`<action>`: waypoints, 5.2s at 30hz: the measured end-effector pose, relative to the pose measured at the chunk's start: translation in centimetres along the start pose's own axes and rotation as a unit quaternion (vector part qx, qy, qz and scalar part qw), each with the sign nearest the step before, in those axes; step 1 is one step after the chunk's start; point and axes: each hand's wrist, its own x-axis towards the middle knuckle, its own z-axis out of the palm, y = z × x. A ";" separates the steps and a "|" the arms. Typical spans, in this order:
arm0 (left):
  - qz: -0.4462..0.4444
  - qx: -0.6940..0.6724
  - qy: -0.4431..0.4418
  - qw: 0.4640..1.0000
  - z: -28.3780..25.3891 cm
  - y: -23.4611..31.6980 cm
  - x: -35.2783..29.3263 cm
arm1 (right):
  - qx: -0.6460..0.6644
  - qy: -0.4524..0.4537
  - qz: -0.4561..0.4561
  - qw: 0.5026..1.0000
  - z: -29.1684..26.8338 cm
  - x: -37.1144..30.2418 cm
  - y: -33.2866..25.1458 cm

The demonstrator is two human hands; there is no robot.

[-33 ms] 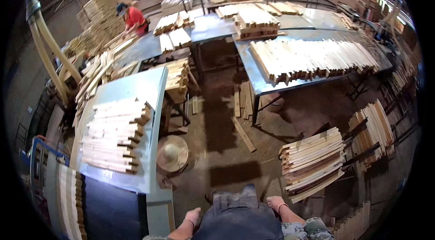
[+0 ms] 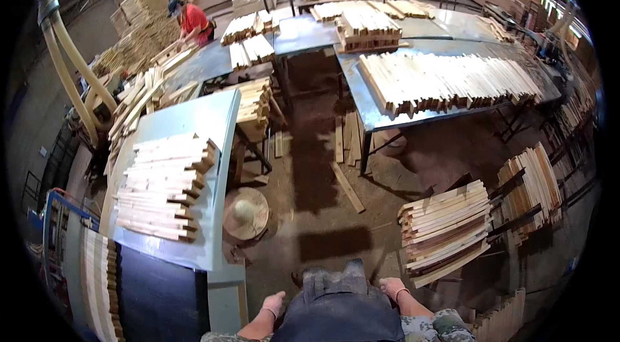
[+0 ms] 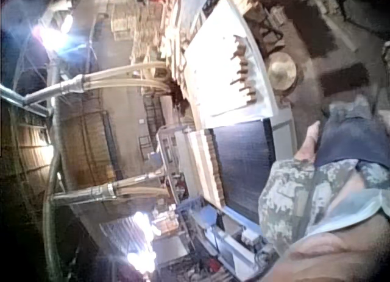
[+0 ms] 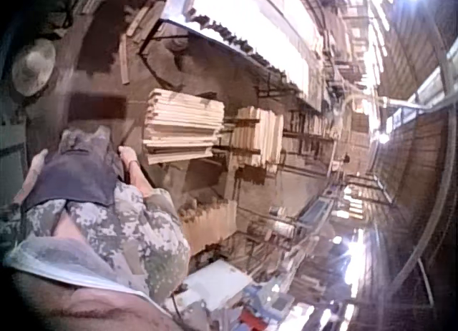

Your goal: The person repeatedly picks up stacks of light-colored wooden planks from a metal table and places them onto a conveyor belt. The person also moves stacks of planks between different tables in the workshop.

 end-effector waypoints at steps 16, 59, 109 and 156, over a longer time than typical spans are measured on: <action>0.034 0.122 0.054 0.990 5.5 2.0 -1.8 | -0.332 0.046 -0.105 0.936 -4.2 -1.1 0.5; -0.128 0.013 -0.018 0.992 5.4 34.1 18.4 | -0.026 0.054 0.061 0.996 -5.1 19.9 -45.3; 0.063 0.110 -0.121 0.985 16.1 97.5 40.0 | -0.104 0.157 0.166 0.968 -2.7 36.6 -69.8; 0.240 0.196 -0.102 0.945 55.0 77.8 85.7 | -0.112 0.375 0.009 0.920 -18.1 97.9 -69.9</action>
